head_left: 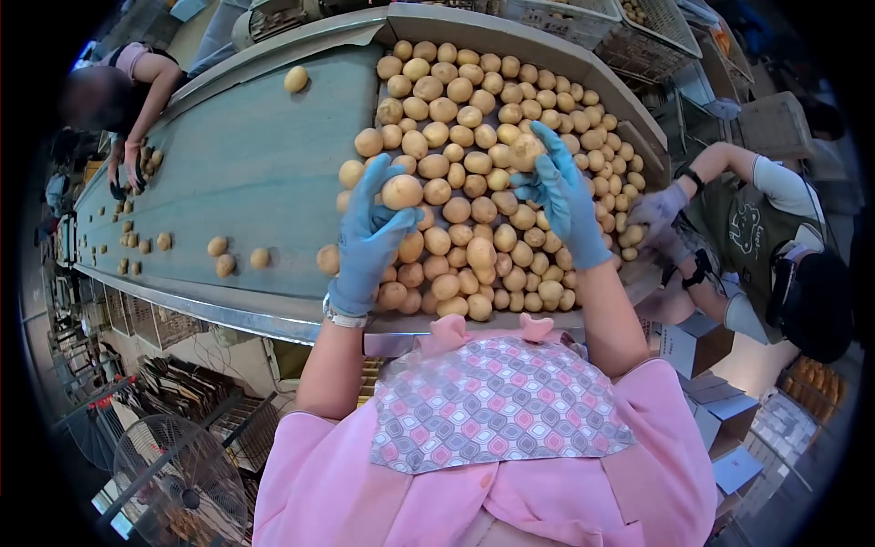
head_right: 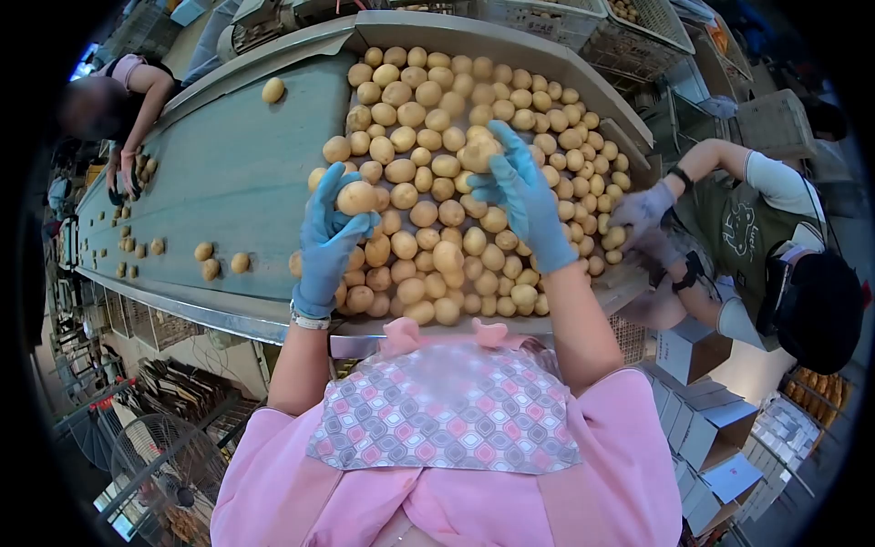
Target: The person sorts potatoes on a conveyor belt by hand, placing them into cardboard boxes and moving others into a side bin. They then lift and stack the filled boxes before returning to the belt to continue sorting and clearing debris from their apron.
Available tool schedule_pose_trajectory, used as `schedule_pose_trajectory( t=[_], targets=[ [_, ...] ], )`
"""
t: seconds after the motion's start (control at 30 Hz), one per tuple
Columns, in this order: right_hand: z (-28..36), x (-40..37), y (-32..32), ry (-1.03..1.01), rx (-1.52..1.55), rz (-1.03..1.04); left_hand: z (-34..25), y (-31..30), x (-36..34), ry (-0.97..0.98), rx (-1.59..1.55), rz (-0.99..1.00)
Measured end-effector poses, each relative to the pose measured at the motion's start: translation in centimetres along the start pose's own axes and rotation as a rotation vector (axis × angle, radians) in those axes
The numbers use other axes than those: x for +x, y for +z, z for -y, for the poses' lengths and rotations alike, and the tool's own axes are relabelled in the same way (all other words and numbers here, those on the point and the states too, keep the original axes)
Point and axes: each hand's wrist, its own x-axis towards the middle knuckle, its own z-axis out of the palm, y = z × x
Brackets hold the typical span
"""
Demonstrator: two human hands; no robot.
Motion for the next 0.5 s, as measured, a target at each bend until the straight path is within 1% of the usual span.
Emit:
schedule_pose_trajectory(
  t=[0.07, 0.1, 0.2, 0.23, 0.37, 0.43, 0.47, 0.5],
  targets=[
    [0.7, -1.2, 1.5, 0.043, 0.25, 0.054, -0.2, 0.0, -0.2, -0.037, -0.021, 0.013],
    [1.4, -1.8, 2.5, 0.022, 0.226, 0.037, -0.2, 0.1, -0.2, -0.046, -0.003, 0.016],
    [2.2, -2.5, 3.0, 0.048, 0.168, 0.071, -0.1, 0.5, 0.0, -0.05, 0.005, 0.029],
    [2.3, -2.5, 2.8, 0.083, 0.21, 0.115, 0.0, 0.7, -0.1, -0.041, -0.016, 0.028],
    [2.9, -3.0, 4.4, -0.11, -0.198, 0.048, 0.6, 0.0, -0.4, -0.068, 0.001, 0.075],
    [2.8, -3.1, 4.7, -0.23, -0.456, 0.025, 1.0, -0.3, -0.3, -0.004, 0.048, 0.066],
    [2.9, -3.0, 5.1, -0.233, -0.493, 0.025, 1.0, -0.3, -0.2, 0.027, 0.069, 0.061],
    [3.2, -3.0, 5.6, -0.235, -0.532, 0.025, 0.9, -0.3, -0.1, 0.021, 0.016, 0.049]
  ],
)
